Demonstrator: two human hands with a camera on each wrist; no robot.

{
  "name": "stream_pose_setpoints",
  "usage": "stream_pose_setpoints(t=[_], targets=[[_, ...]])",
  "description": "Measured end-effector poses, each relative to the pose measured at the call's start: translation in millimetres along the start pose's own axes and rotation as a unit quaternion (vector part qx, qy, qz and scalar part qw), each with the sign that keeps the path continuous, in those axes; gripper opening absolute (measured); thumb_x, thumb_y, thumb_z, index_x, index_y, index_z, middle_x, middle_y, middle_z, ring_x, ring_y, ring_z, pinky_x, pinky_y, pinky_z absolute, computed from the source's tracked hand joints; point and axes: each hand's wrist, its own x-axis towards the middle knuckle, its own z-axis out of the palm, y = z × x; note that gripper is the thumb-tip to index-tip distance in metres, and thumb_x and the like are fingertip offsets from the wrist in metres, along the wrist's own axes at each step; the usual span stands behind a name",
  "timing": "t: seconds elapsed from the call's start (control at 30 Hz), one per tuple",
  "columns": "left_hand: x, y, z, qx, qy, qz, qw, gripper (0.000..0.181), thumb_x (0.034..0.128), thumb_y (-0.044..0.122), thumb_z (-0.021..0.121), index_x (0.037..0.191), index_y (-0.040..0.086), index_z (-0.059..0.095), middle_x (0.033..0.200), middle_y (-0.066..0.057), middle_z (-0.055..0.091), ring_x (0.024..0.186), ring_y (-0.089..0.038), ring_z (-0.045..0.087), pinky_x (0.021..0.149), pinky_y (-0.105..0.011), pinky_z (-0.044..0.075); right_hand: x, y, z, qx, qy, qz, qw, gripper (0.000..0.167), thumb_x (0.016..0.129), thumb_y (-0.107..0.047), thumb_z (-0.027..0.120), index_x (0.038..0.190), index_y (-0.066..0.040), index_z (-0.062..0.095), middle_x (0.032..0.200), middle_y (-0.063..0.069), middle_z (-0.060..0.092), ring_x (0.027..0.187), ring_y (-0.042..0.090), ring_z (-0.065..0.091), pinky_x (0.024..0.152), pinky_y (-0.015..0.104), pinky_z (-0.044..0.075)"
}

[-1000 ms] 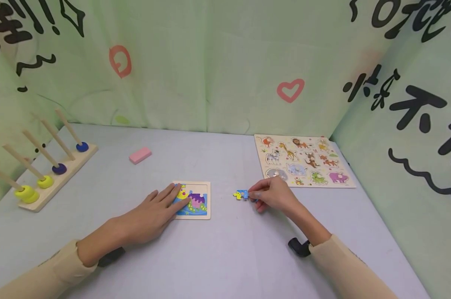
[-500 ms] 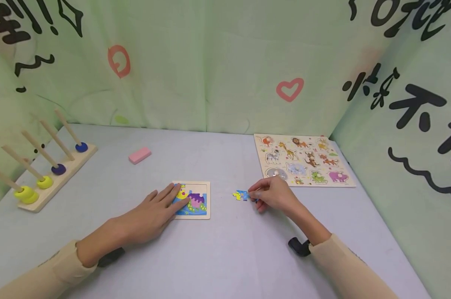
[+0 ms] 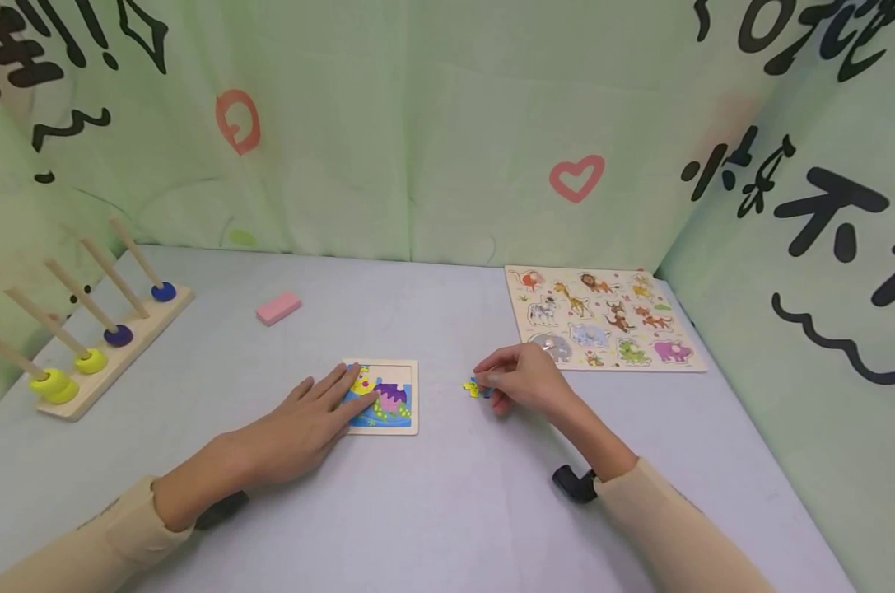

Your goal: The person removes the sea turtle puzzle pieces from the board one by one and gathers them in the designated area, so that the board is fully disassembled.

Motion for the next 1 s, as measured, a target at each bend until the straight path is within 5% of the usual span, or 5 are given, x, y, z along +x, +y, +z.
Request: stream_pose_setpoints(t=[1.0], targets=[[-5.4, -1.9, 0.8, -0.045, -0.003, -0.031, 0.9985, 0.056, 0.1136, 0.027, 0.047, 0.168, 0.026, 0.033, 0.178, -0.027, 0.005, 0.166, -0.046, 0.006, 0.127, -0.074, 0.014, 47.4, -65.3, 92.0, -0.01, -0.071, -0.07, 0.995, 0.015, 0.097, -0.014, 0.078, 0.103, -0.001, 0.081, 0.081, 0.009, 0.08, 0.054, 0.01, 0.068, 0.059, 0.028, 0.061]])
